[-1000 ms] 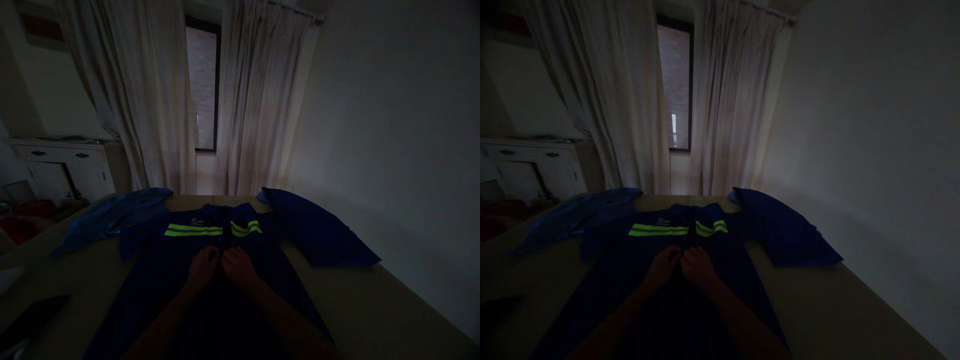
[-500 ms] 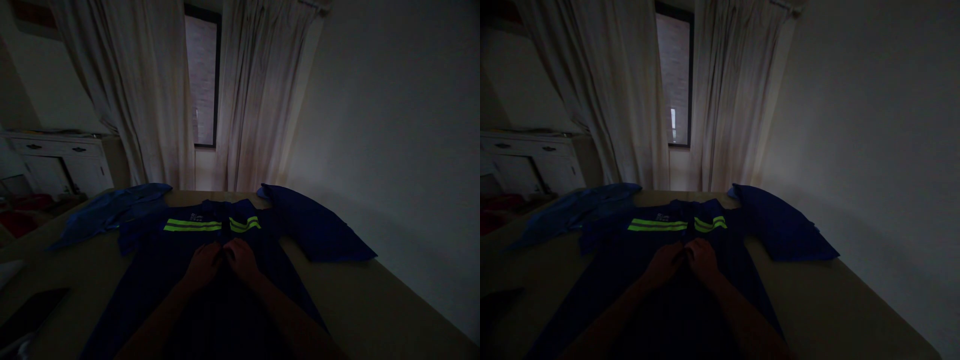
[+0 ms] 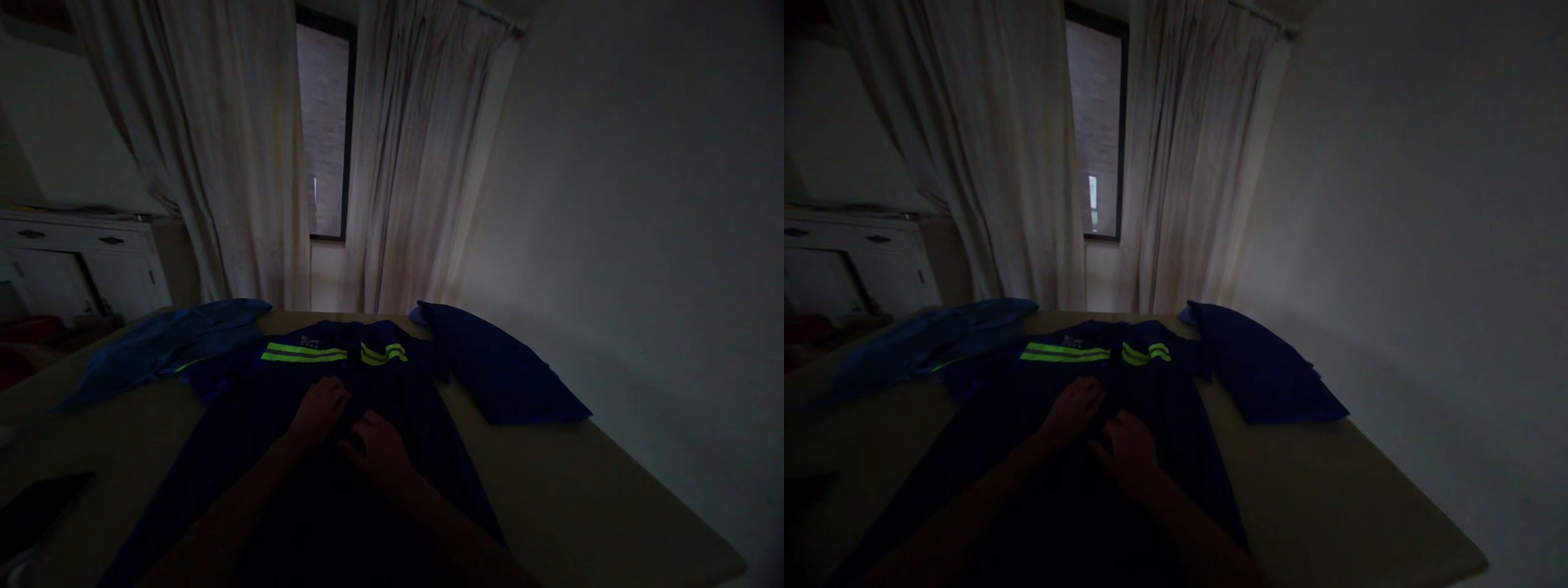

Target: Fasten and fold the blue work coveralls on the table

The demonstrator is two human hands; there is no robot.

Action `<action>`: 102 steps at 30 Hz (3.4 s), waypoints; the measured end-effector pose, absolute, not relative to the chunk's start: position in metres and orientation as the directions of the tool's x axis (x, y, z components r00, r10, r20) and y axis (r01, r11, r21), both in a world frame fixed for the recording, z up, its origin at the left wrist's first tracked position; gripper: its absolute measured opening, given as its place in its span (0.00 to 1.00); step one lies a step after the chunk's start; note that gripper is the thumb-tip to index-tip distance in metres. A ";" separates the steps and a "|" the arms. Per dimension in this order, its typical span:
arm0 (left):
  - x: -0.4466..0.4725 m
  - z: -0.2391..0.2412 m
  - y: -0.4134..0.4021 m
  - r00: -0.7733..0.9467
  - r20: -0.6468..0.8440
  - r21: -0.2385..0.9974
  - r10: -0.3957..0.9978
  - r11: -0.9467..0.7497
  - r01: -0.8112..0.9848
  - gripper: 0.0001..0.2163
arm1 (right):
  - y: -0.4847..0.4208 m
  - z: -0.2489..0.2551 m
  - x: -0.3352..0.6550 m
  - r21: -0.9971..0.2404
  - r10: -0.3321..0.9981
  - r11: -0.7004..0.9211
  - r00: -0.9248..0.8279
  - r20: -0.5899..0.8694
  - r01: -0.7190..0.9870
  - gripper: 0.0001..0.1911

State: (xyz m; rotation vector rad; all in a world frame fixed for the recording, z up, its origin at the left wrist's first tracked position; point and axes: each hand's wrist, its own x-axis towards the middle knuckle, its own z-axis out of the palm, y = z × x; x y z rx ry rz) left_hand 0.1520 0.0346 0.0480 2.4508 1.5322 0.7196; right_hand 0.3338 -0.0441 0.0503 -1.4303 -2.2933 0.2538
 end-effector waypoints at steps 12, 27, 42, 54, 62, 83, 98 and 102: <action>0.137 0.047 -0.015 0.248 0.113 0.781 0.962 -0.240 0.577 0.17 | -0.040 0.048 0.326 -0.297 0.830 0.551 -0.476 0.291 0.780 0.09; 0.144 0.050 -0.015 0.081 0.020 0.951 0.997 -0.044 0.307 0.25 | -0.039 0.043 0.325 -0.051 0.676 0.615 -0.494 0.547 0.786 0.05; 0.146 0.049 -0.018 0.113 0.026 0.958 0.993 -0.057 0.281 0.23 | -0.043 0.044 0.317 -0.327 0.879 0.436 -0.319 0.354 0.838 0.05; 0.147 0.048 -0.019 0.115 0.102 0.945 0.988 -0.133 0.299 0.21 | -0.042 0.045 0.319 -0.324 0.882 0.443 -0.343 0.323 0.836 0.04; 0.146 0.045 -0.019 0.089 0.102 0.898 0.991 -0.131 0.421 0.21 | -0.045 0.040 0.319 -0.107 0.809 0.514 -0.439 0.391 0.851 0.03; 0.133 0.038 -0.015 0.343 0.147 0.915 0.928 -0.259 0.310 0.19 | -0.033 0.044 0.333 -0.550 0.867 0.487 -0.298 0.399 0.678 0.06; 0.117 0.041 -0.026 0.530 0.235 0.491 0.815 -0.570 0.659 0.27 | -0.036 0.057 0.346 -0.611 0.812 0.548 -0.186 0.554 0.572 0.15; 0.125 0.060 -0.035 0.535 0.233 0.619 0.812 -0.548 0.562 0.14 | -0.035 0.056 0.346 -0.616 0.816 0.539 -0.175 0.551 0.575 0.13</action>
